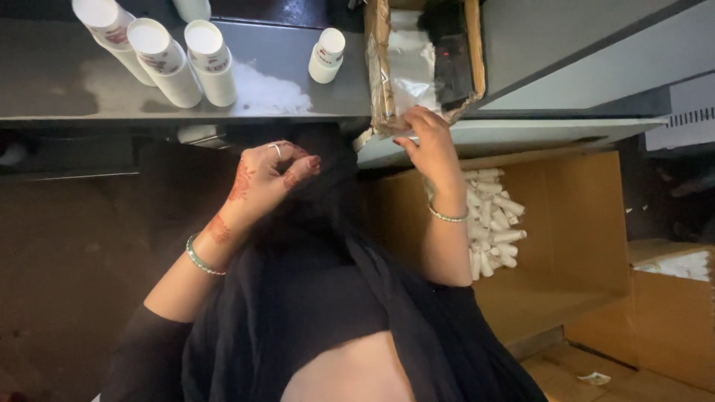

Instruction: The recorder is placing small plastic cups into plastic sleeves and organizing them on a workbench near a manufacturing machine.

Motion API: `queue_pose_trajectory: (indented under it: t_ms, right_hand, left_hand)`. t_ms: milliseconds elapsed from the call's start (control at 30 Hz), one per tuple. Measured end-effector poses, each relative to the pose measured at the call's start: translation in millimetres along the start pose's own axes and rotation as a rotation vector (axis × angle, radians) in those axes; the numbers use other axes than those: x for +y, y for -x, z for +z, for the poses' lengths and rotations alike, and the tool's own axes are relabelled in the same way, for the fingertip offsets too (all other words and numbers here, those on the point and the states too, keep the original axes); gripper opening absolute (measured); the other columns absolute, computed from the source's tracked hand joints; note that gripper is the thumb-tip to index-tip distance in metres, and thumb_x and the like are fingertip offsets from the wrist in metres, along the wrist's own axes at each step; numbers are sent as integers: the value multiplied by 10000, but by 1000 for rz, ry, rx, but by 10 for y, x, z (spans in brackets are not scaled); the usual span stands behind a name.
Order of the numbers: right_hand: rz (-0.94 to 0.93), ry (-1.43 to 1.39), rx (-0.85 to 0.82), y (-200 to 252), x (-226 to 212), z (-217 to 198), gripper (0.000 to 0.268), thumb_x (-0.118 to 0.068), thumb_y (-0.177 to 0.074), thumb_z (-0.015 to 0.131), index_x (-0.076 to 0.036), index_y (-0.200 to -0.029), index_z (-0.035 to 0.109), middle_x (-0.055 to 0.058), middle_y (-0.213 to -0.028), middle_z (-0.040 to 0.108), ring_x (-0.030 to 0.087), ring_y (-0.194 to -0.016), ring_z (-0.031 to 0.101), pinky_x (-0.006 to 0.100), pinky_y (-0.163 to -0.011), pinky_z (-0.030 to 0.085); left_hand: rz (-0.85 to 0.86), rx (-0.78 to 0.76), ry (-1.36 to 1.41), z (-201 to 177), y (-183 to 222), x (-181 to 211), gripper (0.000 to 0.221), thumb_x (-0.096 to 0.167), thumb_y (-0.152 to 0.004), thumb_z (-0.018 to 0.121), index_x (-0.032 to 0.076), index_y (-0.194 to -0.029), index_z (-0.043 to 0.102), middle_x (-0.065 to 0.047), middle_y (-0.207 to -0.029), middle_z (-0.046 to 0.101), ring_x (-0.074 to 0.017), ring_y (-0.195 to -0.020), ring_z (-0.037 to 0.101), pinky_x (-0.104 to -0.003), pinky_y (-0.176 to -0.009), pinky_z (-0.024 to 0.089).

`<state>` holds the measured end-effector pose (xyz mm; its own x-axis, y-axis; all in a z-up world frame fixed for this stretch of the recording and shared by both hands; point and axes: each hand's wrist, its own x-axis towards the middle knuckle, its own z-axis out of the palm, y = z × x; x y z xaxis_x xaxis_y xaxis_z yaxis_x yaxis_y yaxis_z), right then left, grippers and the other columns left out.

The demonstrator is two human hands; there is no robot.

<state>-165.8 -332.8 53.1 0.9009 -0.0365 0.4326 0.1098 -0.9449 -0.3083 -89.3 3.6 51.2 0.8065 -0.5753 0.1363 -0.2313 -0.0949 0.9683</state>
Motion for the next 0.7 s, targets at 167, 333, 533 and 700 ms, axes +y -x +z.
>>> queue_pose_trajectory:
  t_ms: [167,333,533,700]
  right_hand:
    - [68,-17,-124,42,178,14,79,-58,-966,709,-45,-1042,725,100,-1107,736,293,-1008,723,394,-915,578]
    - [-172,-21,-183,130,-524,-102,34,-10,-935,686,-20,-967,692,116,-1003,700,311,-928,690,399,-846,566]
    - [-464,-351,-630,300,-1202,-19,143,-26,-882,712,-2,-1012,657,144,-923,681,329,-782,687,411,-686,553]
    - [-395,-539,-326,156,-1317,-642,50,-11,-961,673,-54,-987,673,97,-1019,738,223,-901,739,335,-742,614]
  left_hand:
    - [-6,22,-64,-147,83,45,232,258,-946,744,32,-924,786,-80,-901,780,-157,-779,736,-292,-704,566]
    - [135,56,-84,82,42,27,208,235,-965,719,38,-978,788,-104,-970,778,-197,-861,760,-305,-759,582]
    - [554,-129,-151,229,114,142,304,273,-931,765,-8,-1040,726,-169,-1048,745,-313,-958,725,-370,-843,572]
    - [178,-465,19,-45,327,142,441,256,-824,781,2,-1168,674,-118,-909,764,-246,-803,767,-336,-715,582]
